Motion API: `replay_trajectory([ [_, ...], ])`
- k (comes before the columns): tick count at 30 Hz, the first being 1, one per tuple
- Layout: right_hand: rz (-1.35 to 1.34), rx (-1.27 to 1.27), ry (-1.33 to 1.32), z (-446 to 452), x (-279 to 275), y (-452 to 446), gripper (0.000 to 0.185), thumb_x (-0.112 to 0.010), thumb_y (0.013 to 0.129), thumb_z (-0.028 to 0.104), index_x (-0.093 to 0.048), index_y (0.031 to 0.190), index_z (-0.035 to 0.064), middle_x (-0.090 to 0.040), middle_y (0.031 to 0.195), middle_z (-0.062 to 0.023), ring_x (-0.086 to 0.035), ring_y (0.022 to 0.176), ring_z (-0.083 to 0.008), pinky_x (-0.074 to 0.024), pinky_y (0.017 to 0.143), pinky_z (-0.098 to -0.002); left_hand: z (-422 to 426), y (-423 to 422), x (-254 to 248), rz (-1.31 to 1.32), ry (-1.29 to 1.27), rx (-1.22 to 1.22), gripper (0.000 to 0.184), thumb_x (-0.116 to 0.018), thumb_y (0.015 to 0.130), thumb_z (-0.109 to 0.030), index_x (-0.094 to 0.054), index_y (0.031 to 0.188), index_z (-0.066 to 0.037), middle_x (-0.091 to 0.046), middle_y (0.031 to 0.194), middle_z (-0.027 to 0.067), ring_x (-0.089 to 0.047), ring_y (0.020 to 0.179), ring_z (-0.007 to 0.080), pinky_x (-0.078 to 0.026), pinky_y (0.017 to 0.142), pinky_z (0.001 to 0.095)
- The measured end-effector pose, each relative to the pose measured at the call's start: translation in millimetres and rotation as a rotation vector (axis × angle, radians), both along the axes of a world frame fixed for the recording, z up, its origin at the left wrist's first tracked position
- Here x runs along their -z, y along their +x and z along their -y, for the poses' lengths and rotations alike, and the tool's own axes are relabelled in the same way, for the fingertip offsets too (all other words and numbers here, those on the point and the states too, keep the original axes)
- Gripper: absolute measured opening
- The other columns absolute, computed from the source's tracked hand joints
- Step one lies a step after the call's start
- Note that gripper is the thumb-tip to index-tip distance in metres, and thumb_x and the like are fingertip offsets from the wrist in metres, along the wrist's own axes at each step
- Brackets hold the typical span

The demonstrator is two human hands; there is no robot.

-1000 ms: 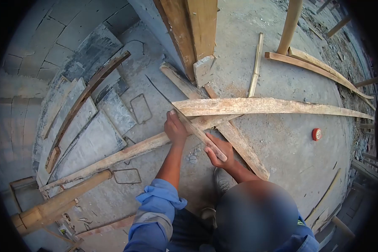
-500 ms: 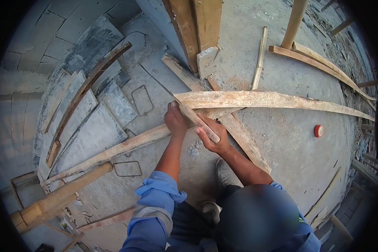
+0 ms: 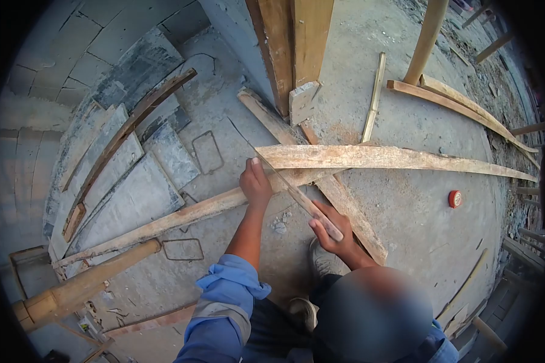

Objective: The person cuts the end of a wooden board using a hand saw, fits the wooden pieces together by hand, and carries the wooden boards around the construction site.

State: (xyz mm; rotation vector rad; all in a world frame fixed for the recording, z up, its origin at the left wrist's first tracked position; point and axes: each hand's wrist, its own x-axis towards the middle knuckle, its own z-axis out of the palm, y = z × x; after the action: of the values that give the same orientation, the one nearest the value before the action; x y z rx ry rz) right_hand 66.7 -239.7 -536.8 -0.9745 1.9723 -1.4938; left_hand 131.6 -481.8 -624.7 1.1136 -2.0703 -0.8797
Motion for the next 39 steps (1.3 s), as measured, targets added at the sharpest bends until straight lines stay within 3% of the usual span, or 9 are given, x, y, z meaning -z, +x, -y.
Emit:
replay_trajectory([
  [1,-0.224,-0.027,-0.007,-48.3,7.4,5.3,0.047,-0.073,0.092,0.022,-0.063,0.128,-0.0061,-0.075,0.098,-0.0196,-0.076,0.082,-0.0289,-0.0584,0.075,-0.0337,5.1,-7.8,-2.2,-0.031,-0.037,-0.016,0.043,-0.034,0.109,-0.030,-0.058,0.086,-0.002,-0.060,0.071,0.0242,-0.058,0.067,0.0488,-0.041,0.060,0.0521],
  [5,-0.211,0.028,0.071,-95.1,-13.9,19.3,0.048,-0.073,0.091,0.020,-0.064,0.129,-0.0067,-0.076,0.096,-0.0169,-0.077,0.082,-0.0274,-0.0592,0.075,-0.0332,-9.8,-1.0,-1.6,-0.024,-0.057,-0.054,0.044,-0.034,0.109,-0.032,-0.059,0.087,-0.002,-0.060,0.068,0.0230,-0.061,0.065,0.0462,-0.042,0.061,0.0524],
  [10,-0.041,0.002,0.008,101.2,-17.6,-12.1,0.047,-0.079,0.089,0.020,-0.064,0.128,-0.0005,-0.073,0.098,-0.0234,-0.075,0.082,-0.0348,-0.0582,0.071,-0.0401,-0.4,0.1,5.9,-0.115,-0.013,0.037,0.043,-0.036,0.108,-0.030,-0.059,0.086,-0.002,-0.060,0.067,0.0211,-0.060,0.061,0.0449,-0.042,0.057,0.0509],
  [18,-0.160,-0.059,0.135,-79.5,-56.0,20.8,0.051,-0.077,0.091,0.020,-0.060,0.132,-0.0047,-0.076,0.102,-0.0217,-0.077,0.091,-0.0345,-0.0611,0.082,-0.0371,-6.6,-0.5,0.9,-0.034,-0.112,-0.021,0.041,-0.036,0.107,-0.028,-0.057,0.084,-0.001,-0.058,0.069,0.0243,-0.059,0.063,0.0489,-0.042,0.058,0.0524],
  [22,-0.093,-0.015,0.007,65.9,-6.0,-3.2,0.047,-0.077,0.090,0.019,-0.062,0.128,-0.0038,-0.075,0.095,-0.0211,-0.077,0.084,-0.0337,-0.0598,0.072,-0.0393,-5.5,-1.9,-8.1,-0.068,-0.049,0.026,0.041,-0.040,0.106,-0.028,-0.058,0.084,0.001,-0.059,0.067,0.0269,-0.061,0.064,0.0494,-0.042,0.058,0.0542],
  [25,-0.025,-0.015,0.075,75.6,-19.1,-4.1,0.049,-0.076,0.091,0.024,-0.062,0.129,-0.0030,-0.074,0.097,-0.0214,-0.076,0.086,-0.0353,-0.0594,0.074,-0.0404,-2.6,4.2,-0.1,-0.098,-0.026,0.061,0.040,-0.036,0.107,-0.026,-0.058,0.085,0.000,-0.059,0.069,0.0228,-0.059,0.063,0.0473,-0.043,0.057,0.0510],
  [29,-0.263,-0.057,0.029,-93.2,-26.4,15.5,0.052,-0.079,0.089,0.021,-0.061,0.130,-0.0057,-0.075,0.097,-0.0192,-0.077,0.082,-0.0316,-0.0593,0.072,-0.0367,-5.1,-2.7,-3.6,-0.111,-0.078,0.000,0.043,-0.036,0.108,-0.029,-0.057,0.084,0.001,-0.059,0.070,0.0255,-0.059,0.065,0.0491,-0.041,0.058,0.0523],
  [36,-0.076,-0.010,-0.049,82.1,8.6,-6.5,0.047,-0.075,0.092,0.020,-0.062,0.129,-0.0060,-0.074,0.099,-0.0207,-0.075,0.079,-0.0332,-0.0580,0.067,-0.0382,3.5,-2.1,-3.4,-0.067,-0.049,0.030,0.041,-0.036,0.108,-0.028,-0.058,0.086,-0.001,-0.060,0.070,0.0256,-0.060,0.067,0.0498,-0.042,0.059,0.0541],
  [39,-0.154,0.008,-0.009,20.4,-4.6,2.2,0.049,-0.077,0.090,0.024,-0.063,0.128,-0.0052,-0.074,0.100,-0.0213,-0.075,0.079,-0.0342,-0.0583,0.068,-0.0396,0.6,-3.1,-4.0,-0.036,-0.034,0.030,0.043,-0.035,0.108,-0.029,-0.059,0.085,-0.001,-0.061,0.072,0.0258,-0.060,0.069,0.0502,-0.043,0.061,0.0541],
])
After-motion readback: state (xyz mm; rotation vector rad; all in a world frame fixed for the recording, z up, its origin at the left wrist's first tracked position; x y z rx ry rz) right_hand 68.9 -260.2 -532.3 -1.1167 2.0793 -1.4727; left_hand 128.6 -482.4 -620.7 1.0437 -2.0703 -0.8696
